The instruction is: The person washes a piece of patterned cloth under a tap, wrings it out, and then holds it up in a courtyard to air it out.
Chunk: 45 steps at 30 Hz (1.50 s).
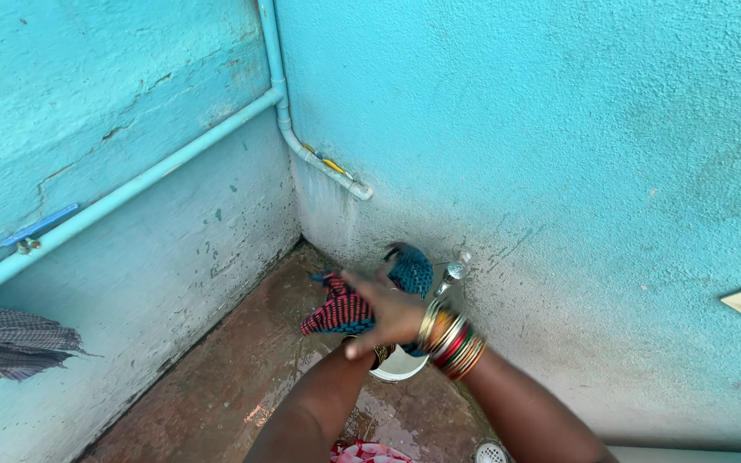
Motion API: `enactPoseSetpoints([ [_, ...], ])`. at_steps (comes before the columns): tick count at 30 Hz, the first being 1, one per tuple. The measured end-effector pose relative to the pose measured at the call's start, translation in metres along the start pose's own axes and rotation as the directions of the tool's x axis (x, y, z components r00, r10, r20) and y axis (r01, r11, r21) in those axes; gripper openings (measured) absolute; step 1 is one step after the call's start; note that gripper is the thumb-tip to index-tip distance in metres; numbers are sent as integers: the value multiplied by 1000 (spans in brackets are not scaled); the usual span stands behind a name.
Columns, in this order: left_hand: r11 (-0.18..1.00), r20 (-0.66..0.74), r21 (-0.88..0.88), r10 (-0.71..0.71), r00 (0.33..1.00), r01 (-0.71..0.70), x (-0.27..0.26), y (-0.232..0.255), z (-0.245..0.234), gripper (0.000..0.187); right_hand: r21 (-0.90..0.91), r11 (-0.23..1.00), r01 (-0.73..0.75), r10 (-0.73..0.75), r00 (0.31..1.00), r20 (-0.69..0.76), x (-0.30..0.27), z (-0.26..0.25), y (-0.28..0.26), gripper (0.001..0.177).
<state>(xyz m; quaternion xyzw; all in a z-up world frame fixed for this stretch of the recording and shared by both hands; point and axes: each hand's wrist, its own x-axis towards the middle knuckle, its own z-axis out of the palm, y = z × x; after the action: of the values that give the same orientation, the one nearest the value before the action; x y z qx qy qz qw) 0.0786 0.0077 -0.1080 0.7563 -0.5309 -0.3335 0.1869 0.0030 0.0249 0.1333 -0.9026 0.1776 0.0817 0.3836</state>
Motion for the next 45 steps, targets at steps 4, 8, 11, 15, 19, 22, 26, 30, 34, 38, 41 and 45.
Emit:
enactPoseSetpoints([
  [4, 999, -16, 51, -3, 1000, 4, 5, -8, -3, 102, -277, 941, -193, 203, 979, 7, -5, 9, -15, 141],
  [8, 998, -22, 70, -5, 1000, 7, 4, -14, -1, 93, -268, 938, -218, 229, 973, 10, -7, 9, -2, 136],
  [11, 998, -21, 70, -5, 1000, 6, 0, -17, 4, 87, -400, 892, -212, 231, 973, -1, -8, 13, -7, 130],
  [15, 996, -35, 86, -12, 999, 15, -3, -24, 4, 78, -445, 878, -178, 208, 978, 20, -12, 13, -17, 135],
  [19, 998, -65, 58, -5, 998, 9, 3, -29, 6, 70, -440, 888, -135, 122, 991, -57, -15, 18, -12, 118],
  [22, 1000, -100, 16, 6, 995, -4, 12, -41, 6, 65, -421, 906, -53, -15, 988, -156, -26, 17, -9, 94],
  [26, 886, -133, -459, 13, 991, -73, 25, -58, 5, 58, -455, 881, 132, -234, 956, -176, -52, 2, -14, 65],
  [30, -75, -106, -992, 44, 993, -102, 24, -50, -17, 26, -494, 786, 372, -565, 755, -332, -77, -7, -10, 59],
  [34, -409, 120, -905, 14, 993, 115, -8, -17, -42, 14, -386, 789, 478, -612, 565, -553, -84, -8, 31, 48],
  [38, -471, -72, -879, -23, 997, -74, -32, 18, -65, 11, 258, 769, 585, -192, 596, -779, -103, -13, 82, 52],
  [41, -497, -87, -863, -30, 996, -90, -55, 50, -86, 14, 292, 563, 773, -108, 420, -901, -114, -17, 80, 58],
  [45, -554, -100, -829, 9, 995, -79, -80, 88, -110, 30, 320, 342, 884, 140, 289, -947, -118, -35, 64, 56],
])
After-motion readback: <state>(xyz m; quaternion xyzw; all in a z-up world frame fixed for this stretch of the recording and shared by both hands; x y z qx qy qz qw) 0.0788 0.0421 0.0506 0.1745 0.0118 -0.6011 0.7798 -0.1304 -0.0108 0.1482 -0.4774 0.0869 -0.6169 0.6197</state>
